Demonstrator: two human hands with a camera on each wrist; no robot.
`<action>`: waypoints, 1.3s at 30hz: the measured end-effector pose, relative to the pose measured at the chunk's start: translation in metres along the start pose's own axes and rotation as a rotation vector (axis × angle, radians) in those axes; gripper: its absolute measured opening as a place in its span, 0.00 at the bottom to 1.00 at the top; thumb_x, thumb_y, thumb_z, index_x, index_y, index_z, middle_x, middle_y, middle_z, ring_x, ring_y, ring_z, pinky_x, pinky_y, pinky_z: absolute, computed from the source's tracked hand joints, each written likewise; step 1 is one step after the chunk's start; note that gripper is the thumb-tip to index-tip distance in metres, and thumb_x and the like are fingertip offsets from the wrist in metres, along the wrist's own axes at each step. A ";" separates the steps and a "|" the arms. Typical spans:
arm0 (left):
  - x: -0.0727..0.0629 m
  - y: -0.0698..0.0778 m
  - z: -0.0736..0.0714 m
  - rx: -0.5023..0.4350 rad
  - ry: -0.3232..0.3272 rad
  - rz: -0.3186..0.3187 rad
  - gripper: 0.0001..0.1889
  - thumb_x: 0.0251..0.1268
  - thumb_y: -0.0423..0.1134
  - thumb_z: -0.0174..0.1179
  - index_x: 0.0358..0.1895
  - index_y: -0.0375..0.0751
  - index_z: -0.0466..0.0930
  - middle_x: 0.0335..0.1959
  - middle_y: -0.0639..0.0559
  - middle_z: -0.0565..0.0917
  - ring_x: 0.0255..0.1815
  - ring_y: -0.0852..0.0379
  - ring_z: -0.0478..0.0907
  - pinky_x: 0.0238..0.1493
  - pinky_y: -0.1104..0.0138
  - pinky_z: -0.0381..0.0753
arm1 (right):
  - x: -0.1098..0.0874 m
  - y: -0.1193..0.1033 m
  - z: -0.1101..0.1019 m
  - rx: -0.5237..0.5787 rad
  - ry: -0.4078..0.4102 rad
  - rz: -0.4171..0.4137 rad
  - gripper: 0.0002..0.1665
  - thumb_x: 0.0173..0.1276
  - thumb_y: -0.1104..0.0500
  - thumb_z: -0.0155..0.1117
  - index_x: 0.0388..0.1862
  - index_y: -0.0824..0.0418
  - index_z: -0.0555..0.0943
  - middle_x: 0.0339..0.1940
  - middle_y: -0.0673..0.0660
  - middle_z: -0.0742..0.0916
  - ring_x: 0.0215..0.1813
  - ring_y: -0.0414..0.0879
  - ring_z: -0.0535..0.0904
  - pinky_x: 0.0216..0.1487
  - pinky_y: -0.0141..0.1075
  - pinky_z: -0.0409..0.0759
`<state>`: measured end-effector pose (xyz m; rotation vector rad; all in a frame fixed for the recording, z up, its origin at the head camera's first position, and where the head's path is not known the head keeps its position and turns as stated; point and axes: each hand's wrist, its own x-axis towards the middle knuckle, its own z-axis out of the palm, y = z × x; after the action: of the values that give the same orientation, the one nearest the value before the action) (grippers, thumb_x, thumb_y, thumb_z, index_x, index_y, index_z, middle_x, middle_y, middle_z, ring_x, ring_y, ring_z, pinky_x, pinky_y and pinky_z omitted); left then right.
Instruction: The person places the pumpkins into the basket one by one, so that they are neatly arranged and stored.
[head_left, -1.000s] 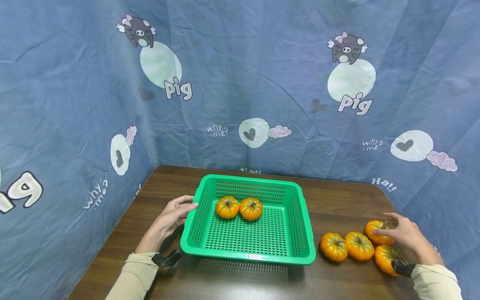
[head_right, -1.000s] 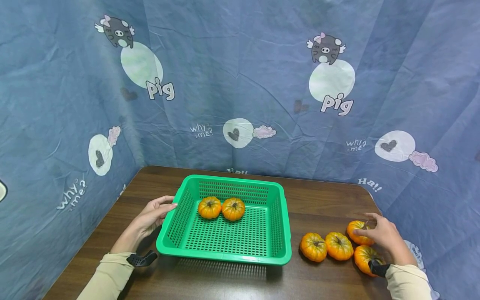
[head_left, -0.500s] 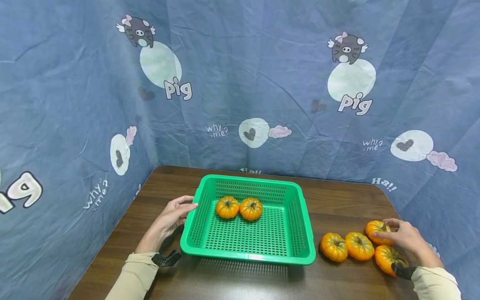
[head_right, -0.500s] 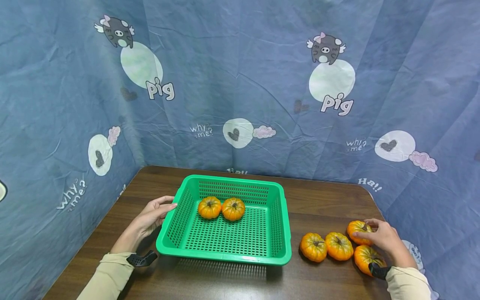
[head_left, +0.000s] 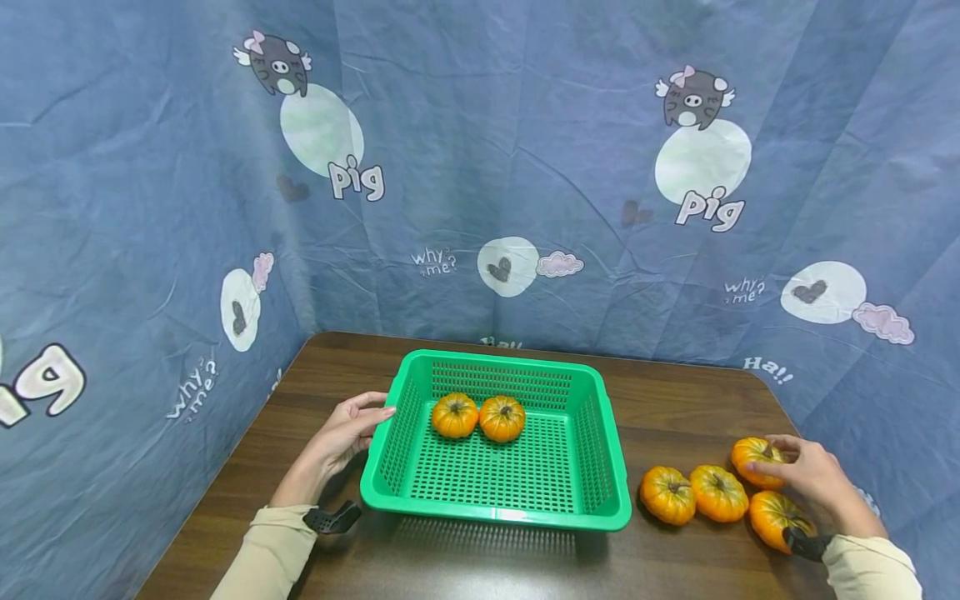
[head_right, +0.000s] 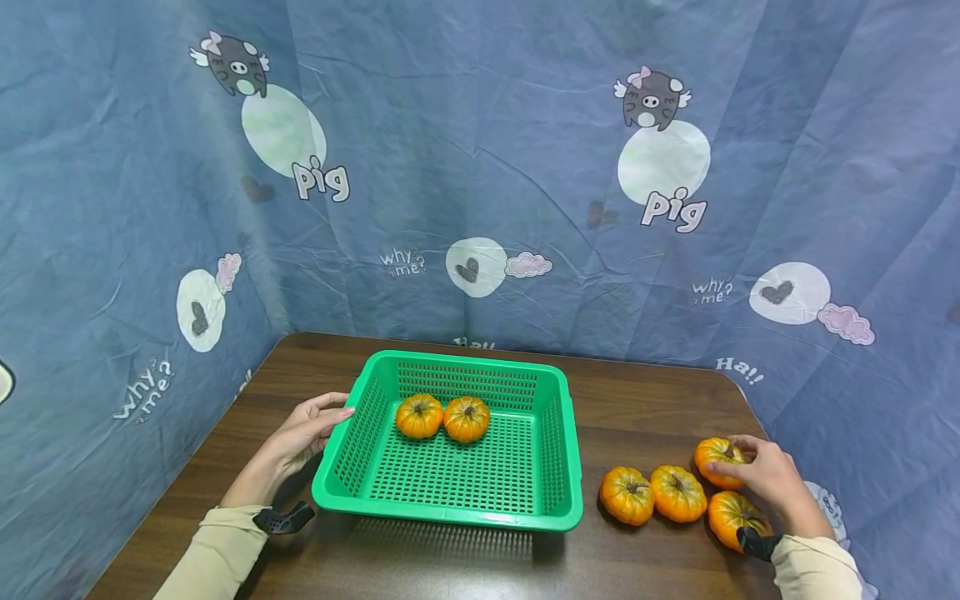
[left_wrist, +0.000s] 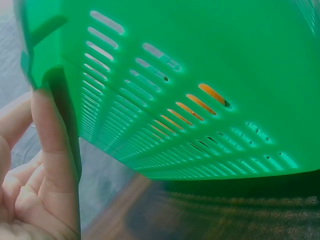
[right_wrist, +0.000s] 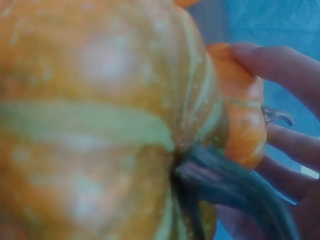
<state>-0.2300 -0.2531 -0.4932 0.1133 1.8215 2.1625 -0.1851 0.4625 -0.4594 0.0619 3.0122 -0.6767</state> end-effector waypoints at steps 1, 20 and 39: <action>0.000 0.000 0.000 0.003 0.003 -0.001 0.15 0.78 0.36 0.59 0.62 0.42 0.70 0.36 0.58 0.91 0.32 0.64 0.89 0.33 0.71 0.89 | 0.000 0.000 0.000 0.002 0.005 -0.003 0.48 0.64 0.39 0.75 0.64 0.77 0.75 0.60 0.82 0.81 0.57 0.76 0.80 0.50 0.62 0.84; 0.000 -0.001 0.000 0.025 0.031 -0.012 0.16 0.77 0.37 0.60 0.62 0.42 0.70 0.35 0.59 0.91 0.31 0.64 0.89 0.33 0.71 0.89 | -0.001 -0.024 -0.006 0.040 0.044 -0.054 0.45 0.67 0.39 0.73 0.66 0.74 0.75 0.60 0.80 0.82 0.59 0.75 0.81 0.51 0.63 0.84; -0.002 0.003 0.002 -0.001 -0.006 -0.001 0.16 0.78 0.35 0.59 0.63 0.40 0.69 0.36 0.58 0.91 0.32 0.64 0.89 0.34 0.71 0.89 | 0.001 -0.069 -0.004 0.088 0.053 -0.130 0.45 0.65 0.39 0.74 0.70 0.66 0.75 0.65 0.77 0.80 0.64 0.74 0.78 0.58 0.66 0.80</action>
<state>-0.2283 -0.2524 -0.4897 0.1182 1.8169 2.1603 -0.1901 0.4018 -0.4266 -0.1146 3.0568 -0.8312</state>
